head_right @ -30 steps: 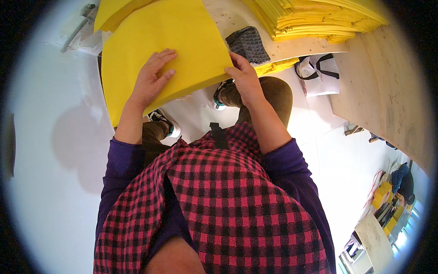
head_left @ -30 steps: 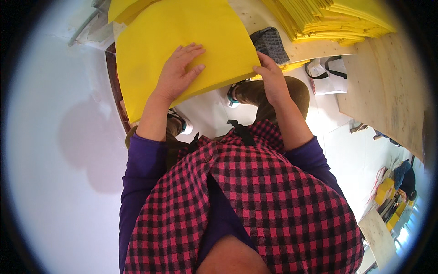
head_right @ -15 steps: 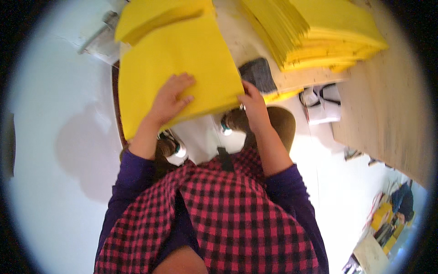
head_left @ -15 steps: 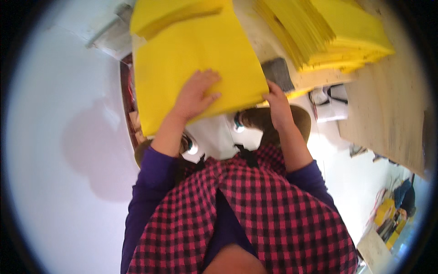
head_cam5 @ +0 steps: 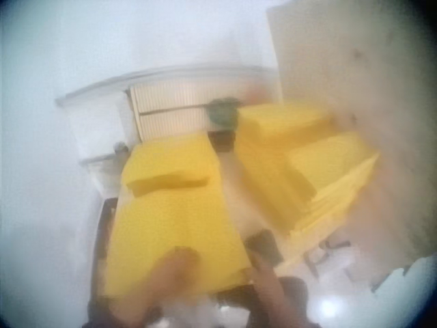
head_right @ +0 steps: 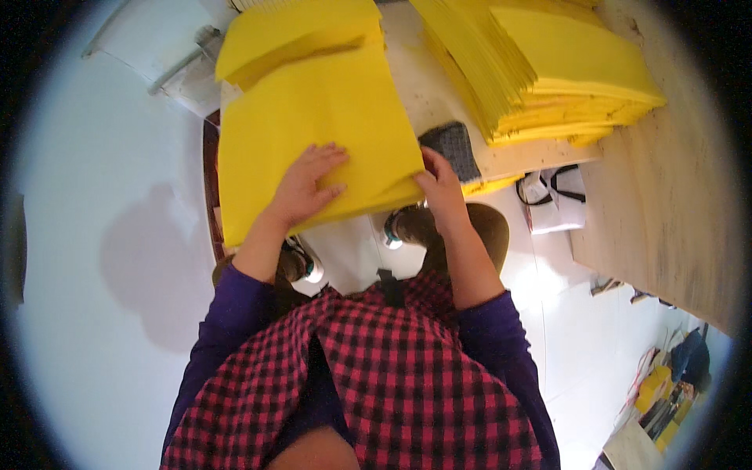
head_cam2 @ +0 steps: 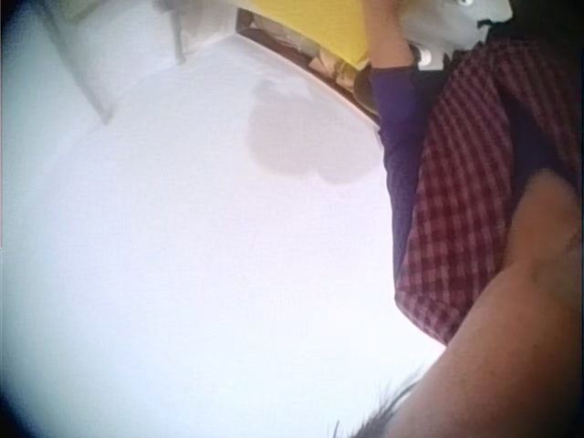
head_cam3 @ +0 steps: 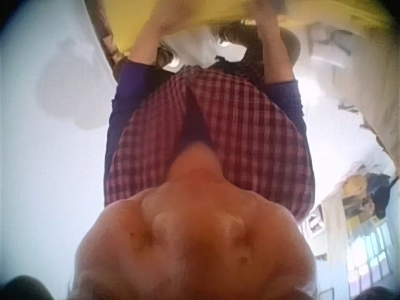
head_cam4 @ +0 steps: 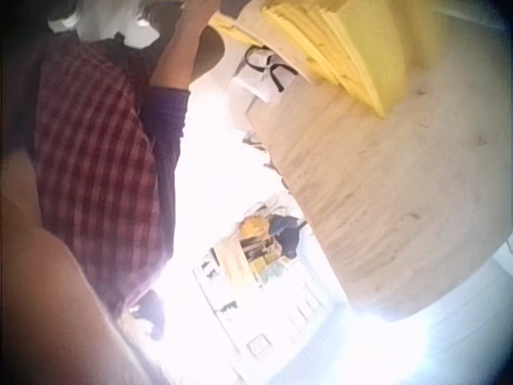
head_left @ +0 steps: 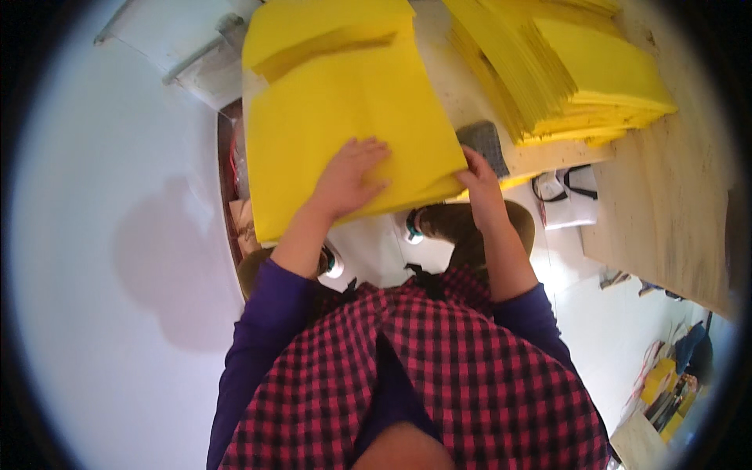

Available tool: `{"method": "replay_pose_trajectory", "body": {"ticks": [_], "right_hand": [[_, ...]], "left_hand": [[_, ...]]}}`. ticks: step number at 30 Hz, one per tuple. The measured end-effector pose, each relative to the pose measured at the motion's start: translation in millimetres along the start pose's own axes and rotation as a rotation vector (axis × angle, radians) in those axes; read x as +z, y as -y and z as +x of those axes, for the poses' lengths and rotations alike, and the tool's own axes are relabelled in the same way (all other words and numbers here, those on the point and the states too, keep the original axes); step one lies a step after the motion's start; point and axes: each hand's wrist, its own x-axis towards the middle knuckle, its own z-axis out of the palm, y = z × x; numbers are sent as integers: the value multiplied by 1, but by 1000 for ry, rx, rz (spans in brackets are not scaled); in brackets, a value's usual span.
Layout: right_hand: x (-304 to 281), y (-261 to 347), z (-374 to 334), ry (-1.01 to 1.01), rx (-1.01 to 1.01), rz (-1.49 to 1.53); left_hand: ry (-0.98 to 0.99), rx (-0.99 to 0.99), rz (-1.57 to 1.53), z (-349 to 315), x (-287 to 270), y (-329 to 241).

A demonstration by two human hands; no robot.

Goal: The person folds yellow and pink sheets of paper or foam on a workbench, aligning edges and pressing folds. They stack the folded sheets and continue folding additional sheets from a nearby pile.

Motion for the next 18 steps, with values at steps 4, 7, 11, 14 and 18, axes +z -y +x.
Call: {"method": "replay_pose_trajectory", "body": {"ticks": [4, 7, 11, 14, 18], "right_hand": [[-2, 4, -1, 30, -20, -19], [0, 7, -1, 5, -36, -117], [1, 5, 6, -18, -70, -191], [-2, 3, 14, 17, -101, -343], [-5, 3, 16, 7, -335, -585]], "left_hand": [[-8, -5, 7, -1, 3, 1], [-3, -4, 12, 0, 2, 2], [-4, 3, 17, 0, 1, 1], [-13, 13, 14, -1, 2, 1], [-24, 26, 19, -1, 3, 3]]}}
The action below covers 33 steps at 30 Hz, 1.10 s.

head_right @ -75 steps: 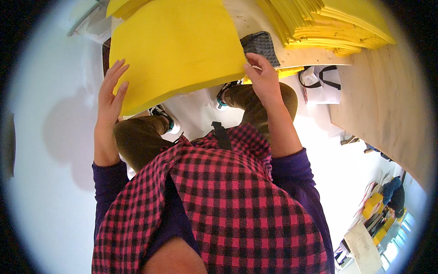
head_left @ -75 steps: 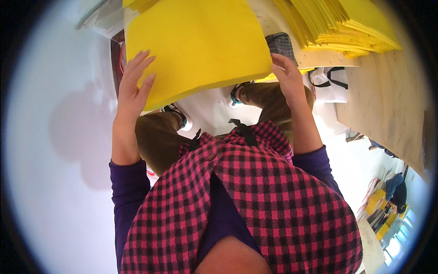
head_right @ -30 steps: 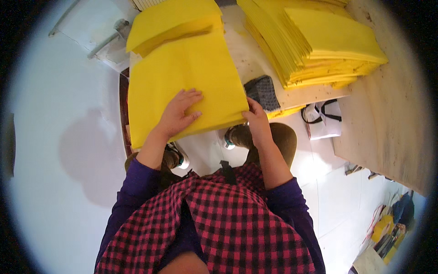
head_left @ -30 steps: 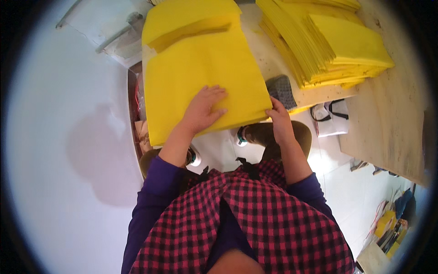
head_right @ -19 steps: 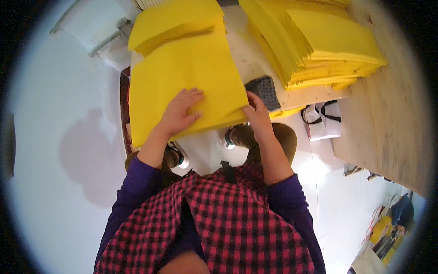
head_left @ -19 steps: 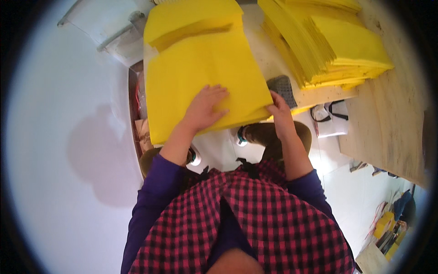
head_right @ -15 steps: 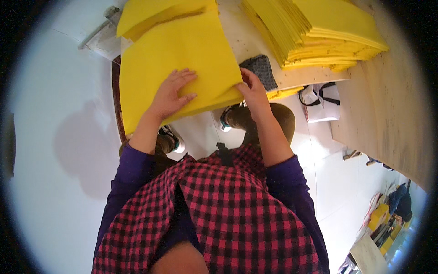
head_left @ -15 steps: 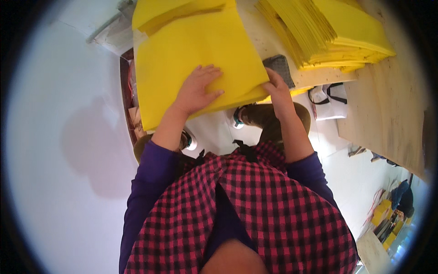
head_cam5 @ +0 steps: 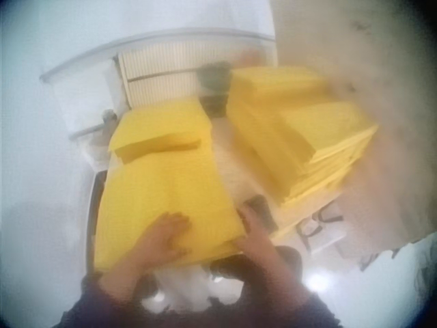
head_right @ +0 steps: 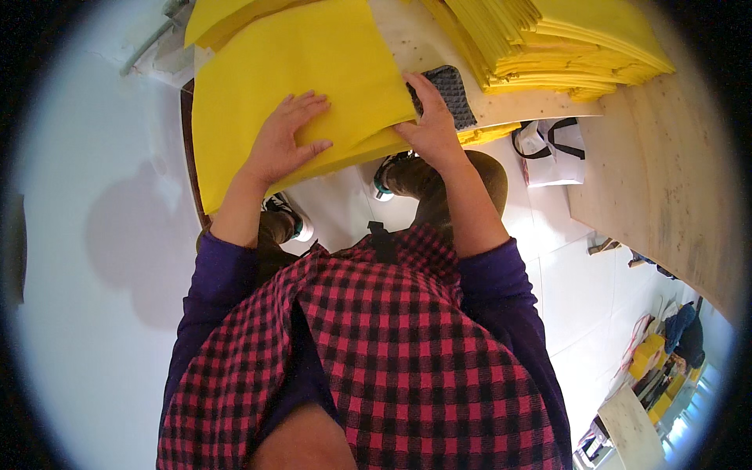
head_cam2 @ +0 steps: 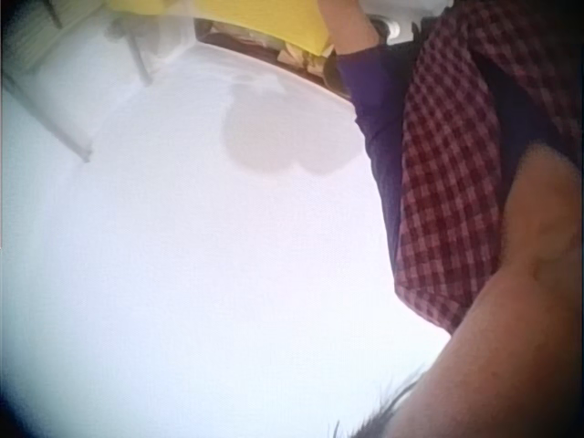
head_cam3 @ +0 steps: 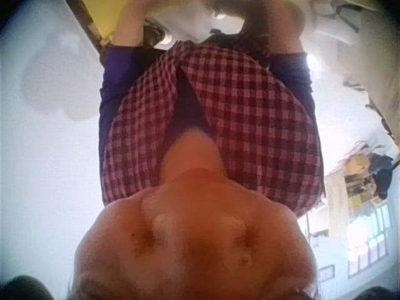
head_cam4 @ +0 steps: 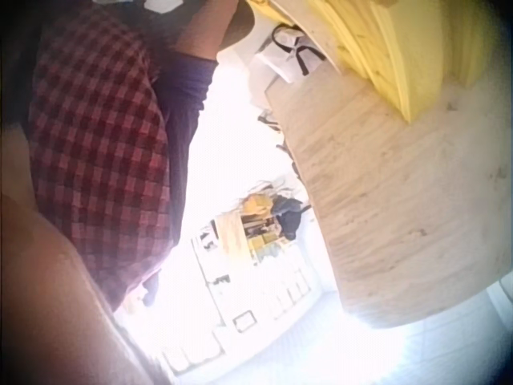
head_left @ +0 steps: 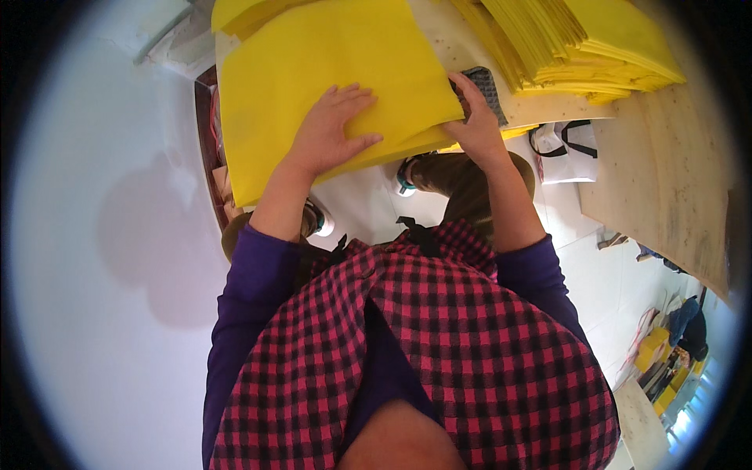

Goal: The person folds yellow and pink sheets of paper or foam on a workbench, aligning edges and pressing folds. They stack the folded sheets and continue folding additional sheets from a nearby pile.

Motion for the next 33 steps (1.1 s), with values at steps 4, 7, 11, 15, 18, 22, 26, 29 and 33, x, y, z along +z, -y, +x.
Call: {"method": "replay_pose_trajectory", "body": {"ticks": [4, 7, 11, 15, 18, 22, 26, 29, 33], "right_hand": [[-2, 3, 3, -61, -226, -243], [-4, 6, 16, -48, -386, -267], [-4, 11, 38, -30, -445, -209], [2, 21, 60, -45, -466, -111], [2, 28, 64, -57, -465, -86], [-9, 29, 46, -116, -279, -89], [-25, 15, 16, -71, 15, -39], [-26, 3, -7, -51, 23, -44], [-21, -3, -31, -52, -24, -77]], "left_hand": [[3, 1, -12, 1, 0, 0], [8, 3, -10, 2, -2, -1], [22, 30, -16, 1, -6, -3], [18, 24, -50, 0, -4, -1], [19, 1, -95, 1, -2, 4], [-2, -12, -134, -1, 0, 8], [-9, -21, -136, 0, 2, 9], [-15, 4, -124, 0, 1, 8], [-3, -12, -119, 0, 0, 6]]}}
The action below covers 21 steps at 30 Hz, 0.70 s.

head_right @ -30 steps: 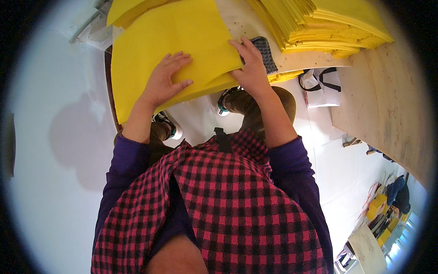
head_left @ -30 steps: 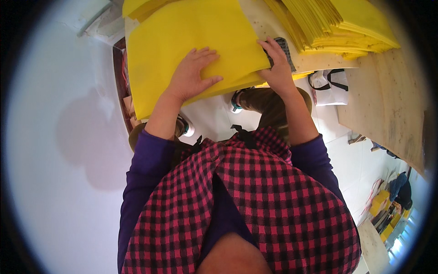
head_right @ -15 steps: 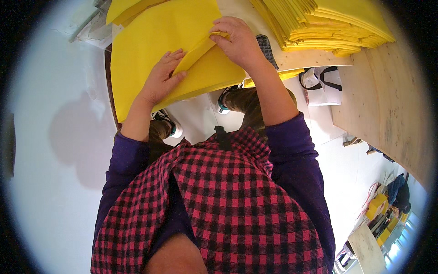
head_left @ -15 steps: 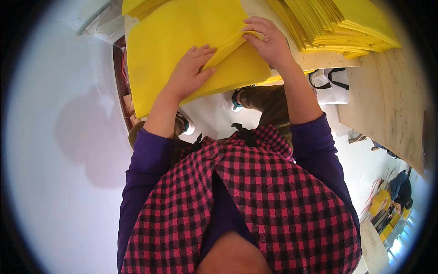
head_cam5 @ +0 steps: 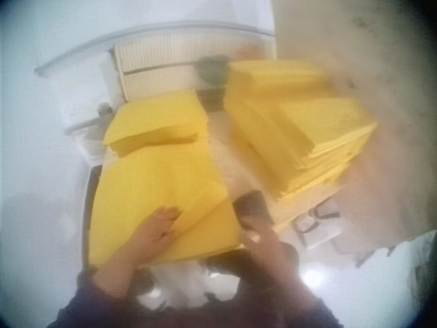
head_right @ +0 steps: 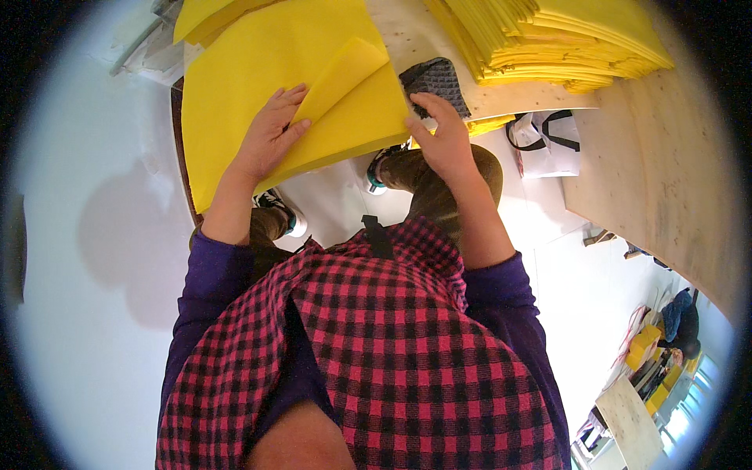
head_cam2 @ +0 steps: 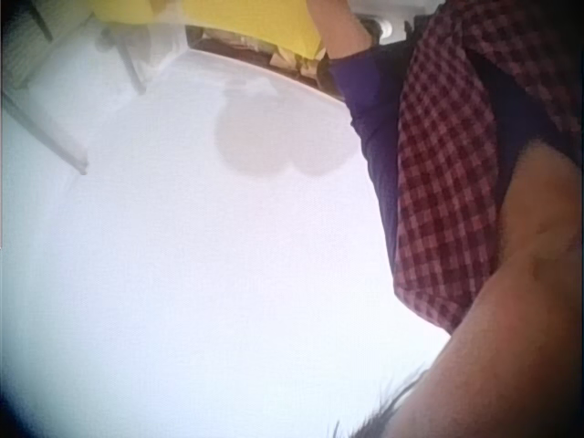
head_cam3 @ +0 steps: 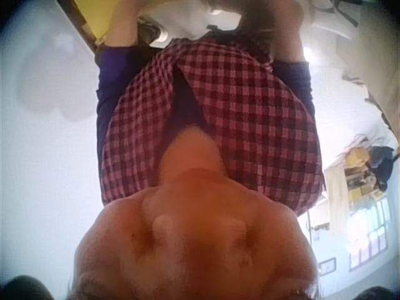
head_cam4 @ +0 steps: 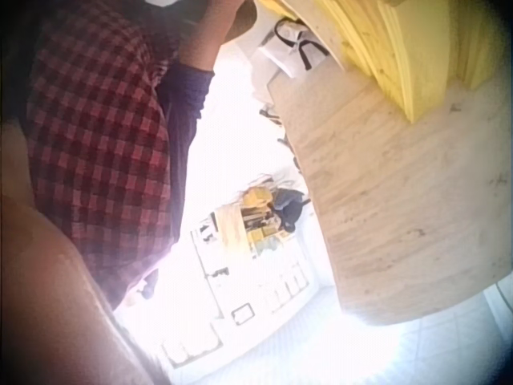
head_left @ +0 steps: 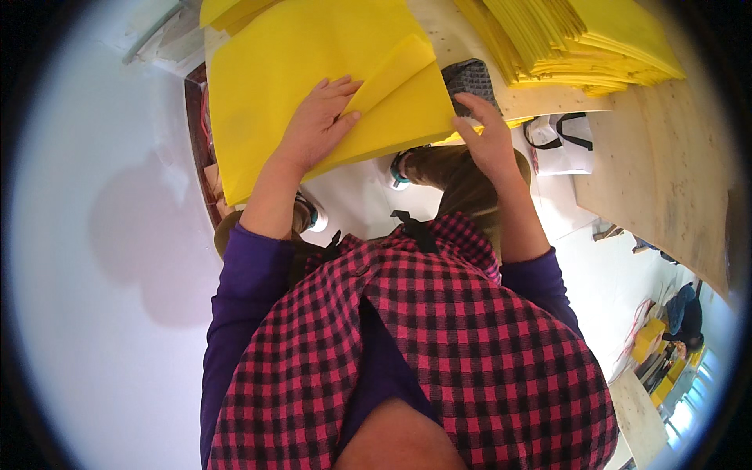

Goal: The person folds yellow and pink sheets of paper or foam on a workbench, aligning edges and pressing folds. They stack the folded sheets and continue folding additional sheets from a nearby pile.

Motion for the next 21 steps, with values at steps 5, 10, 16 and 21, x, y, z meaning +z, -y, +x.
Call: {"method": "replay_pose_trajectory", "body": {"ticks": [5, 10, 16, 21], "right_hand": [[9, 5, -10, 30, 16, 10], [9, 9, -10, 18, -7, 8], [10, 11, -10, 10, -4, 5], [12, 13, -10, 17, 105, 150]], "left_hand": [[9, 9, 10, -1, -1, 0], [-1, -1, 7, -2, 0, 0], [-3, -7, 14, -3, 1, 1], [-2, 1, 16, -3, 0, 2]]}}
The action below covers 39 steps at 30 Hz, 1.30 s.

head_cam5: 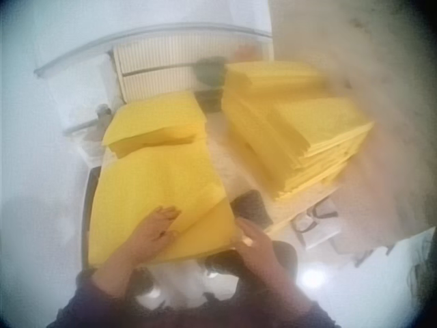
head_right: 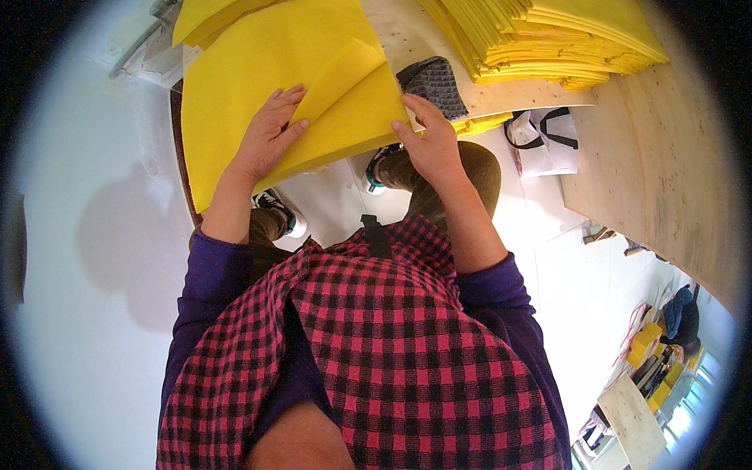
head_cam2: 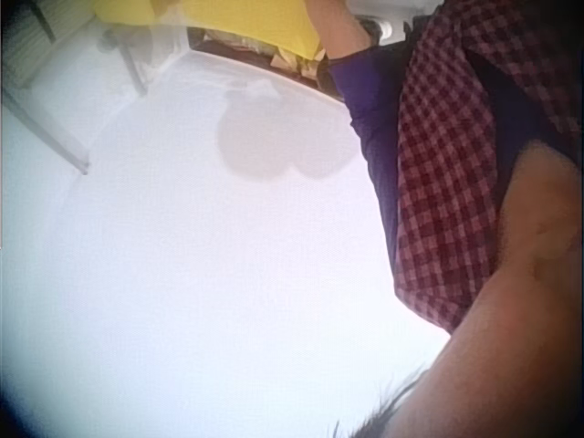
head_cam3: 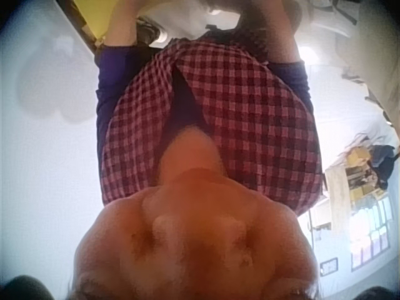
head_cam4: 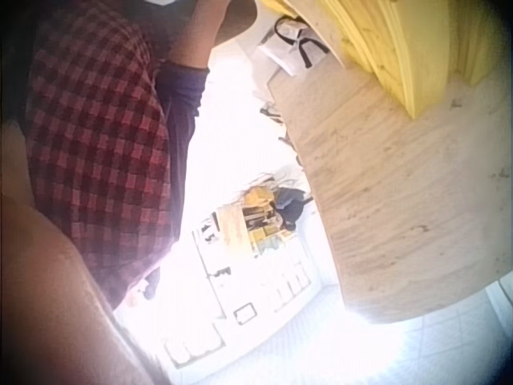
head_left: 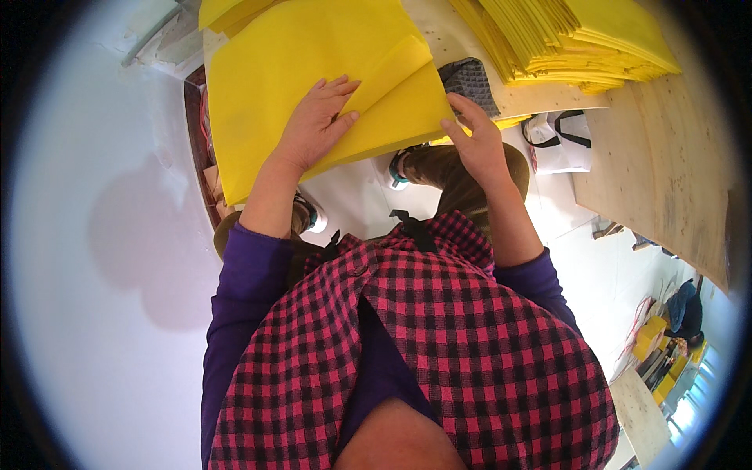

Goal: The person folds yellow and pink sheets of paper or foam on a workbench, aligning edges and pressing folds. They stack the folded sheets and continue folding additional sheets from a nearby pile.

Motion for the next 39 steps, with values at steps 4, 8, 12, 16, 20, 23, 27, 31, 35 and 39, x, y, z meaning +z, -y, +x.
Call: {"method": "replay_pose_trajectory", "body": {"ticks": [4, 8, 12, 16, 20, 23, 27, 31, 35, 39], "right_hand": [[1, -3, 2, 57, 180, 344], [3, -6, 5, -63, 44, 21], [4, -3, 11, -177, -151, -358], [5, 11, 25, -144, -153, -369], [8, 30, 36, -41, 161, 55], [14, 44, 46, 2, 219, 287], [20, 51, 52, -4, 222, 439], [13, 41, 46, -32, 90, 432], [-5, 17, 38, 17, 73, 173], [-23, -2, 28, 105, -55, -27]], "left_hand": [[-9, 3, 2, -1, 0, -1], [-11, -3, -4, -1, 1, -2], [14, 24, 21, 1, 0, -1], [37, 21, 27, 2, -4, -3], [46, 19, 23, 2, -5, -7], [59, 49, 47, 2, -7, -9], [55, 45, 55, 2, -7, -9], [53, 33, 42, 2, -5, -6], [42, 24, -5, 1, -4, -2], [72, 22, 2, 1, -4, -1]]}}
